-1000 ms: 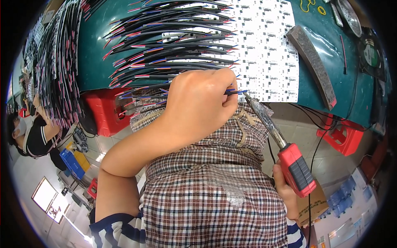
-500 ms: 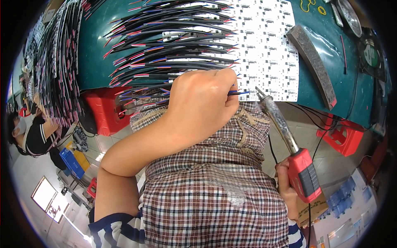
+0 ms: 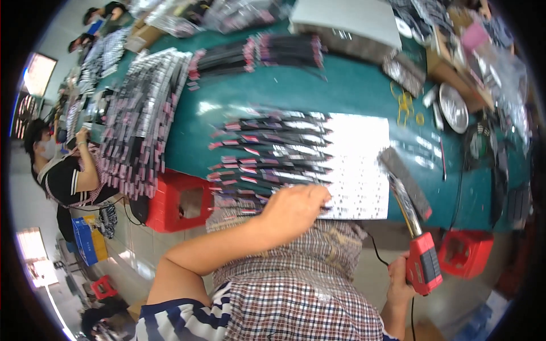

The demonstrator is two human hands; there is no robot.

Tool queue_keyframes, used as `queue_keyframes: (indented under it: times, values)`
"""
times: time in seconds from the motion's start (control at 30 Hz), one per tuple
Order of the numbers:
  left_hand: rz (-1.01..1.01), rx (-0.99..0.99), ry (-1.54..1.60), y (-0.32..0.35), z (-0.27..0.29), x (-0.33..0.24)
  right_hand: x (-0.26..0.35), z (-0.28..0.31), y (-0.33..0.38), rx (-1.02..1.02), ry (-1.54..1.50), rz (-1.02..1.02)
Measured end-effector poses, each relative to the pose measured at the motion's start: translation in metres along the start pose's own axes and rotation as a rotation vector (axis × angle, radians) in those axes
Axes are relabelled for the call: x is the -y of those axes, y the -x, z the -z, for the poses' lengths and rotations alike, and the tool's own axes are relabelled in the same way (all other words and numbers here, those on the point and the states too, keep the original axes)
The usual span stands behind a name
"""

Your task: The person assembles electrical wire harnesses by grouping wires and using a heat gun to fuse or secure them.

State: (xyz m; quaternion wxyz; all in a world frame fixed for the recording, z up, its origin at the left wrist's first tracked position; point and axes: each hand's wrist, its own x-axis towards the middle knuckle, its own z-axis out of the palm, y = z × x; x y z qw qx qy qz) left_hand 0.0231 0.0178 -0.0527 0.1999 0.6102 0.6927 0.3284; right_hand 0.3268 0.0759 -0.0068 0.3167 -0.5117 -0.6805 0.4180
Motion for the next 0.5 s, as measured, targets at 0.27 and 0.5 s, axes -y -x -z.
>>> queue_keyframes:
  times: [0.27,0.5]
  values:
    - [-0.063,-0.826,0.357,-0.054,0.136,-0.002,0.02,0.011,-0.058,-0.142,-0.106,0.244]
    - [0.09,-1.099,0.362,-0.064,0.13,0.178,0.024,0.025,-0.071,-0.181,0.05,0.355]
